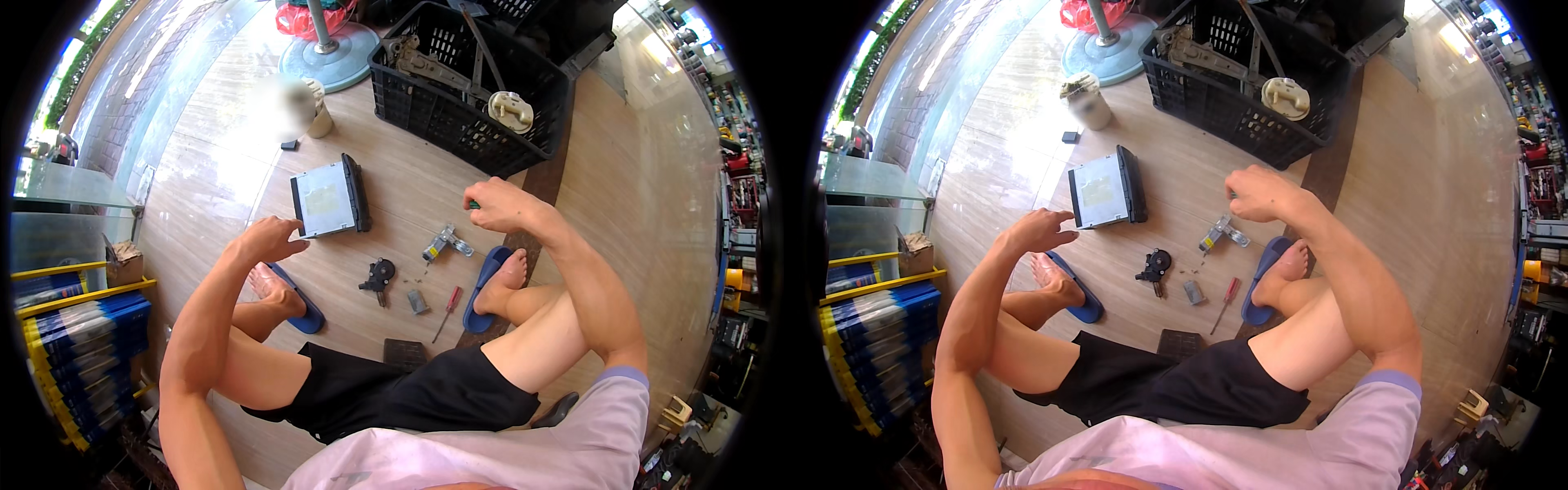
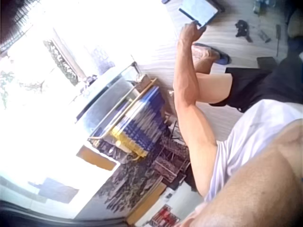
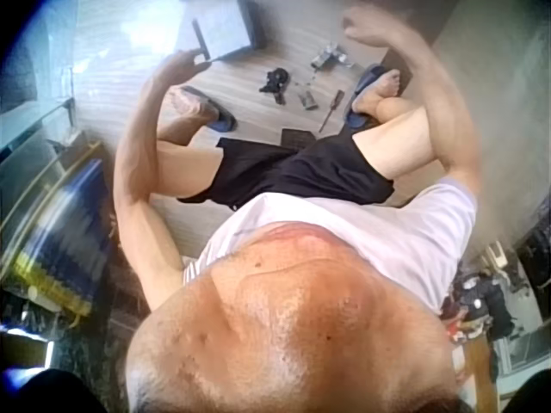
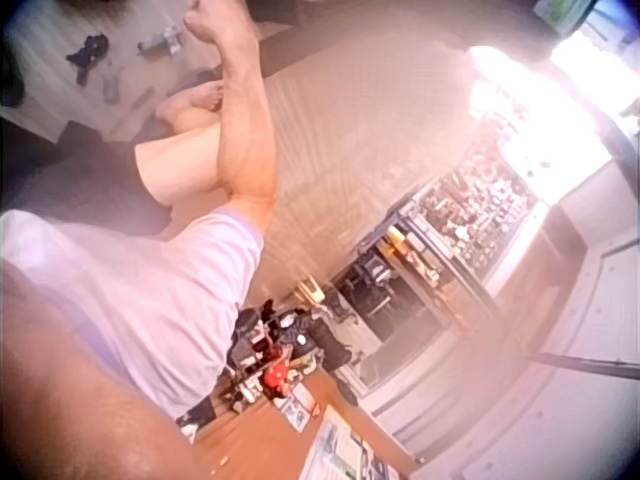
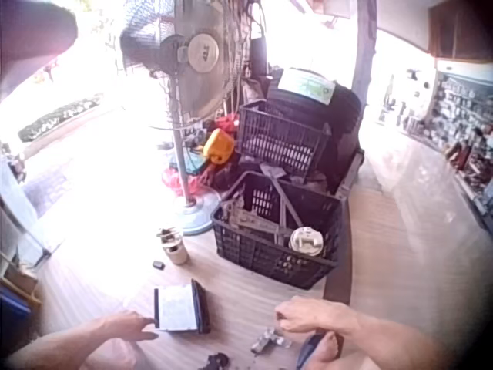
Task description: The person disassembles a small motor assembly by removing a metal rotor from a black plastic housing and then uses a small screwdriver to pry a component.
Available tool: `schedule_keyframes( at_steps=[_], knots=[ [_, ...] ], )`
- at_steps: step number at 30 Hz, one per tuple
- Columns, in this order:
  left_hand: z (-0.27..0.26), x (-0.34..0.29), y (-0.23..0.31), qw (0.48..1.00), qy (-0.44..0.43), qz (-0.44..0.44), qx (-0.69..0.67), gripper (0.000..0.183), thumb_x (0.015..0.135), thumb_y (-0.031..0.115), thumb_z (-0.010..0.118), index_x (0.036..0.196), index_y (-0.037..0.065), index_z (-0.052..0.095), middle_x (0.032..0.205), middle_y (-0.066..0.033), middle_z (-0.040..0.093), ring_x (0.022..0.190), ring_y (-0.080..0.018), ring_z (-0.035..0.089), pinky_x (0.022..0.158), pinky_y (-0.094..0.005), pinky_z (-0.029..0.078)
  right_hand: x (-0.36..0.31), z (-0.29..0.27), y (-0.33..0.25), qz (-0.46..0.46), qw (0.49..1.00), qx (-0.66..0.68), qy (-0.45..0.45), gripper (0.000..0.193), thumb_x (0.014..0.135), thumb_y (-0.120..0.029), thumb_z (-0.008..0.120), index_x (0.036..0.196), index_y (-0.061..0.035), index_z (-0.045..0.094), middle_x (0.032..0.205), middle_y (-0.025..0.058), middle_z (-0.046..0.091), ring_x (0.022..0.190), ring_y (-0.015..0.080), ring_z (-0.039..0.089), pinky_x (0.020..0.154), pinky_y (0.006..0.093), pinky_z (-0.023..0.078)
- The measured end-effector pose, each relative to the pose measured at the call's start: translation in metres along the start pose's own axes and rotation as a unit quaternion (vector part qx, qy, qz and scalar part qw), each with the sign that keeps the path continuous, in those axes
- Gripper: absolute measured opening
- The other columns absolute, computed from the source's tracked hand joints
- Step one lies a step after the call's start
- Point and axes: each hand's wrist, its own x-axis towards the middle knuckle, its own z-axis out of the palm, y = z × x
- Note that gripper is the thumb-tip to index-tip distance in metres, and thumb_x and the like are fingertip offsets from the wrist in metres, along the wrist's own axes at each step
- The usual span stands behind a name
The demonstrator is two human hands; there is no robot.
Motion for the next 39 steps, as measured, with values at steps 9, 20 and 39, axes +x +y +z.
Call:
schedule_keyframes(
  at_steps=[9,20,39],
  knots=[
    [-0.005,0.004,-0.003,1.0,0.01,0.003,0.008,0.062,0.096,0.047,0.065,0.141,0.004,0.061,0.098,-0.0217,0.077,0.102,-0.0393,0.072,0.094,-0.0445,0.055,0.002,-0.002,0.003,-0.01,1.0,-0.016,0.016,0.039,0.079,-0.011,0.057,0.112,0.0014,0.074,0.109,0.0284,0.073,0.105,0.0429,0.07,0.092,0.0484,0.056],
    [-0.008,0.005,-0.01,1.0,0.013,-0.023,-0.016,0.058,0.095,0.049,0.065,0.138,0.009,0.066,0.102,-0.0239,0.076,0.102,-0.0398,0.072,0.094,-0.0466,0.055,-0.008,0.006,0.013,-0.04,0.999,0.006,0.001,0.035,0.086,-0.016,0.058,0.114,-0.0004,0.073,0.107,0.0252,0.074,0.105,0.0405,0.07,0.092,0.0464,0.056],
    [-0.012,0.008,-0.002,0.999,0.021,-0.004,-0.032,0.056,0.096,0.048,0.065,0.133,0.006,0.067,0.099,-0.0246,0.075,0.1,-0.0407,0.072,0.092,-0.0467,0.055,-0.024,-0.017,0.021,0.014,0.988,-0.038,0.146,0.027,0.091,-0.028,0.071,0.101,-0.0033,0.073,0.093,0.0171,0.075,0.093,0.0346,0.072,0.084,0.0442,0.056]
  ],
)
